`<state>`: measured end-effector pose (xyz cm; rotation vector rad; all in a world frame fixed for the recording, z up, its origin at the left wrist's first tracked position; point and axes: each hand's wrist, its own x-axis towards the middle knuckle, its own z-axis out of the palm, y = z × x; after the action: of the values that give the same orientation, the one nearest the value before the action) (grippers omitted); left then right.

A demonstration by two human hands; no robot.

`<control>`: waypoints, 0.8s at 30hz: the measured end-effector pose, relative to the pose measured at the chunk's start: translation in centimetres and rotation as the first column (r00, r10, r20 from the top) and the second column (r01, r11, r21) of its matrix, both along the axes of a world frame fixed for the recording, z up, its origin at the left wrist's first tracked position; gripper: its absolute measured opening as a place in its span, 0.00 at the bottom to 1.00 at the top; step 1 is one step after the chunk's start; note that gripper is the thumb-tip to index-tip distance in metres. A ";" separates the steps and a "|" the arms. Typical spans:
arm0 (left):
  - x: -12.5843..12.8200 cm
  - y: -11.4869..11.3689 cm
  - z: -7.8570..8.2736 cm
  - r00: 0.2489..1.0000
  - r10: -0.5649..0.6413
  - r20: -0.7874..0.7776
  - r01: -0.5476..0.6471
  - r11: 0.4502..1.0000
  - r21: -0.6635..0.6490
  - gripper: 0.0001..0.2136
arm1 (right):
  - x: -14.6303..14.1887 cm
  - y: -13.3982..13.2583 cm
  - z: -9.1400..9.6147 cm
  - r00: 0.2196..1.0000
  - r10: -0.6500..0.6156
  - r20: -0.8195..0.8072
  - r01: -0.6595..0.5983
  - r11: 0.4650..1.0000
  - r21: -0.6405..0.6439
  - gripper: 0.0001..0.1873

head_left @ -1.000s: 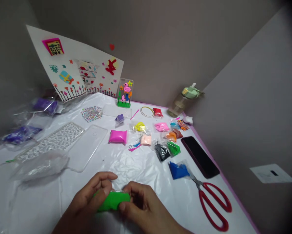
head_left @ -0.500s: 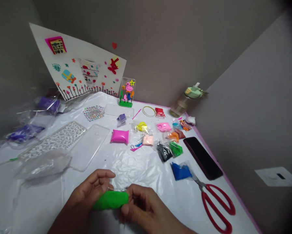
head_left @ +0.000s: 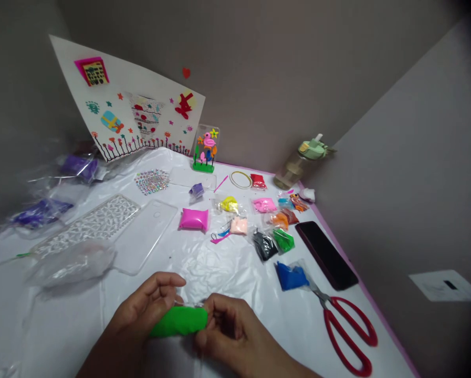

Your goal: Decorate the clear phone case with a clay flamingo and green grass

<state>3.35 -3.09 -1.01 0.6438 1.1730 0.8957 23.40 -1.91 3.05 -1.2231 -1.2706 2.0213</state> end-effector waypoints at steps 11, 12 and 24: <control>0.1 -0.2 0.2 1.000 0.002 0.026 -0.003 1.000 0.012 0.14 | 0.0 0.1 -0.1 1.000 0.006 -0.027 -0.005 1.000 0.022 0.21; 0.1 -0.3 0.2 0.999 0.004 0.039 -0.004 1.000 0.006 0.14 | 0.0 0.1 -0.2 1.000 -0.001 -0.012 0.001 1.000 0.014 0.21; 0.5 -0.2 0.5 1.000 -0.010 0.015 0.010 1.000 0.002 0.14 | -0.3 -0.1 -0.6 0.999 -0.050 0.013 0.050 0.999 -0.007 0.17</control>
<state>3.86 -3.28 -0.52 0.6427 1.1551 0.8917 23.12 -2.03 2.41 -1.2608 -1.2271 1.9878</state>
